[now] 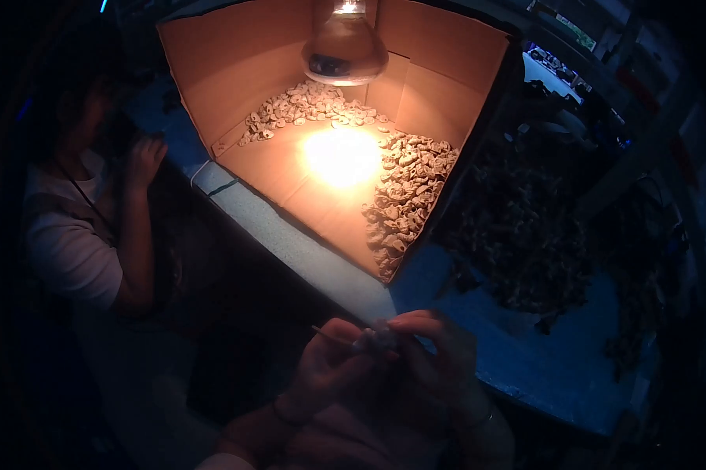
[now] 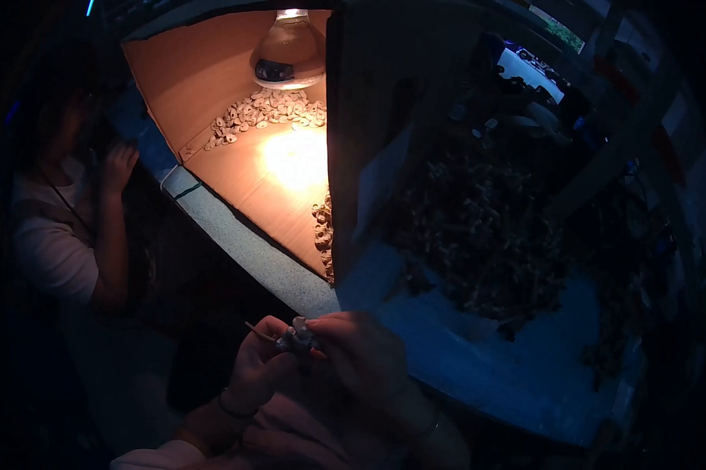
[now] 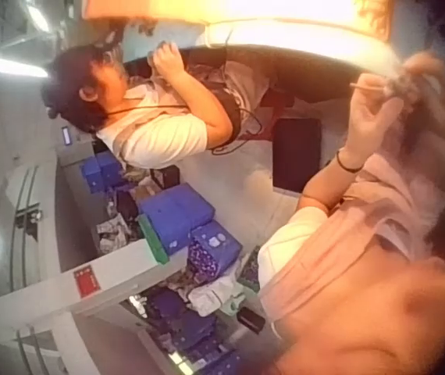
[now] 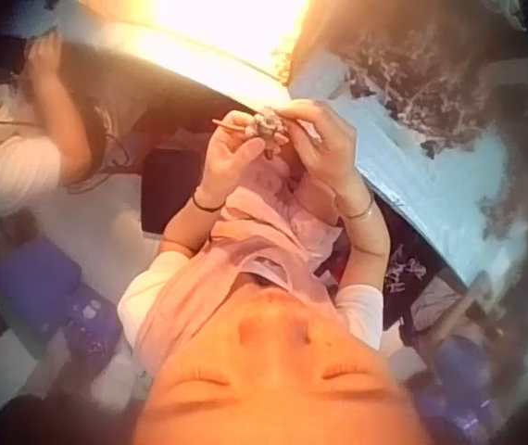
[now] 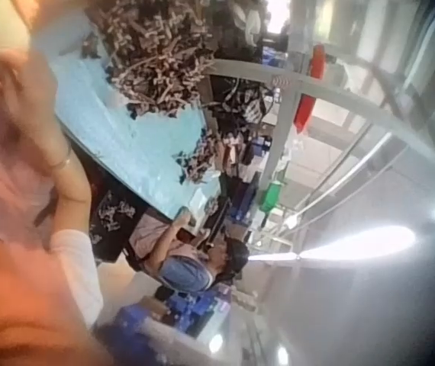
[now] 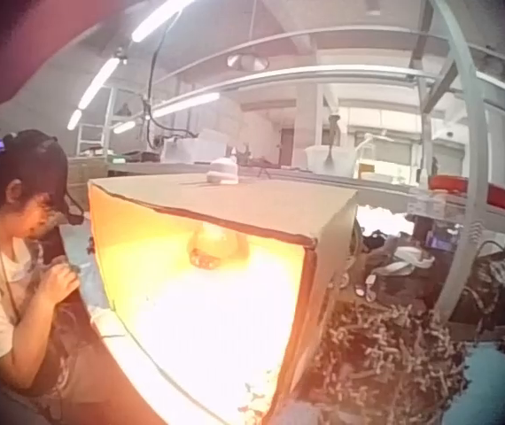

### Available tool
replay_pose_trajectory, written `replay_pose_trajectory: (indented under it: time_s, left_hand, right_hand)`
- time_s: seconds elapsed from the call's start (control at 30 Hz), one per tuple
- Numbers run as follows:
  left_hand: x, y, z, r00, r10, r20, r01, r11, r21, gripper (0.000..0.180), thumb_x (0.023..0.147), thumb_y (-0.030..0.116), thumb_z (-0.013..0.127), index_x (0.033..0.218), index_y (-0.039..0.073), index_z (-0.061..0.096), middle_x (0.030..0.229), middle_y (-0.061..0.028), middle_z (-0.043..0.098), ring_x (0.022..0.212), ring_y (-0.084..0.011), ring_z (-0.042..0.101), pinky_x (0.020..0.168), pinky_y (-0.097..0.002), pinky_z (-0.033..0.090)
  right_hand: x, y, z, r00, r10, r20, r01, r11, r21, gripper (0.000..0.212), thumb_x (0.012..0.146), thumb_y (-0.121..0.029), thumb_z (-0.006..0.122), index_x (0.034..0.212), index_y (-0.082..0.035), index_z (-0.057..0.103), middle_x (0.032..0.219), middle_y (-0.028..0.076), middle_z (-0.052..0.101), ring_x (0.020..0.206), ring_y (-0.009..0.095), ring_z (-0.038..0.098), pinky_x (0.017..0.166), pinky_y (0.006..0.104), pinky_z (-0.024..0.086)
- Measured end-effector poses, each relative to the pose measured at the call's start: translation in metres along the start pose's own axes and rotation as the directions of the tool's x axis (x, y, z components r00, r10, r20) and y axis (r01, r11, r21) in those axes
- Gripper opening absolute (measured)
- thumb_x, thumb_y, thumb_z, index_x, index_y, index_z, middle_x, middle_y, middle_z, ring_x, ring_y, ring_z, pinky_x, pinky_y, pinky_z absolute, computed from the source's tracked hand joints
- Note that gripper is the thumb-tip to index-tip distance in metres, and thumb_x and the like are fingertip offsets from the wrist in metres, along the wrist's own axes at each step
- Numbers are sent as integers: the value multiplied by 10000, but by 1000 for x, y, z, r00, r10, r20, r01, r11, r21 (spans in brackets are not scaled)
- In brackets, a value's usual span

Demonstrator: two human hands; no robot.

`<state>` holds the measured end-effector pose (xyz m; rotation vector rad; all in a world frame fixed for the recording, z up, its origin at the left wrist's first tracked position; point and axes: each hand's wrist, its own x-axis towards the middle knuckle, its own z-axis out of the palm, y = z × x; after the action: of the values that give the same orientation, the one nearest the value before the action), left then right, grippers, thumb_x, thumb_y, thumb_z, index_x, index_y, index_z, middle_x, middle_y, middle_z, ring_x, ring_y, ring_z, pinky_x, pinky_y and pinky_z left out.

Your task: The person assembles small plastic action figures by applying glue from a bottle to plastic figurine parts and joining the components by hand.

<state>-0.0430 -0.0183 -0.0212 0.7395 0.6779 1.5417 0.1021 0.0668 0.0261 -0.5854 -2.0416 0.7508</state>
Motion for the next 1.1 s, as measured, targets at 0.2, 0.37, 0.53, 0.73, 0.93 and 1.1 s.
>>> replay_pose_trajectory:
  time_s: [0.2, 0.37, 0.53, 0.73, 0.93, 1.1]
  left_hand:
    - [1, -9, 14, 996, -25, 91, 25, 1000, 0, 302, 838, 96, 627, 1043, 18, 420, 1010, -137, 603, 967, -228, 613, 827, -316, 496]
    - [4, -11, 29, 991, -40, 125, 33, 998, 58, 305, 834, 118, 640, 1008, 13, 413, 980, -126, 606, 924, -202, 619, 797, -301, 499]
    - [2, -17, 36, 986, 33, 162, -31, 999, -14, 234, 842, 25, 595, 1016, 8, 440, 1019, -146, 600, 960, -164, 591, 852, -292, 470]
    - [-2, -24, 40, 992, 63, 113, -69, 996, 52, 230, 841, 22, 595, 1011, 8, 442, 1031, -141, 596, 967, -150, 581, 841, -285, 473]
    - [-1, -21, 41, 988, 26, 154, -30, 999, 25, 233, 840, 4, 585, 1020, 6, 438, 1027, -140, 596, 965, -149, 580, 850, -285, 469]
    - [2, -24, 44, 984, 153, 94, -170, 964, 205, 248, 825, -23, 600, 1001, 13, 429, 1015, -154, 594, 954, -149, 582, 816, -281, 483]
  right_hand:
    - [-13, -1, -29, 997, -47, 55, 48, 999, -17, 248, 710, 29, 647, 947, -37, 615, 944, 92, 656, 854, 241, 637, 690, 303, 503]
    - [-18, -5, -51, 989, -133, 62, 136, 990, -39, 252, 689, 9, 667, 933, -23, 613, 938, 120, 655, 833, 249, 645, 674, 309, 508]
    - [-21, -7, -60, 981, -182, 74, 186, 981, -59, 273, 674, -14, 677, 939, -14, 612, 926, 147, 653, 821, 256, 654, 665, 315, 518]
    - [-27, -13, -69, 967, -233, 104, 250, 944, -215, 273, 707, -68, 654, 962, 17, 604, 935, 166, 643, 847, 270, 651, 702, 330, 534]
    - [-26, -8, -73, 928, -331, 174, 366, 898, -245, 268, 727, -95, 636, 970, 12, 602, 961, 167, 628, 867, 277, 643, 703, 320, 540]
    - [-23, -10, -67, 967, -229, 114, 253, 928, -275, 288, 677, -61, 676, 955, -19, 612, 949, 126, 619, 822, 255, 629, 671, 327, 508]
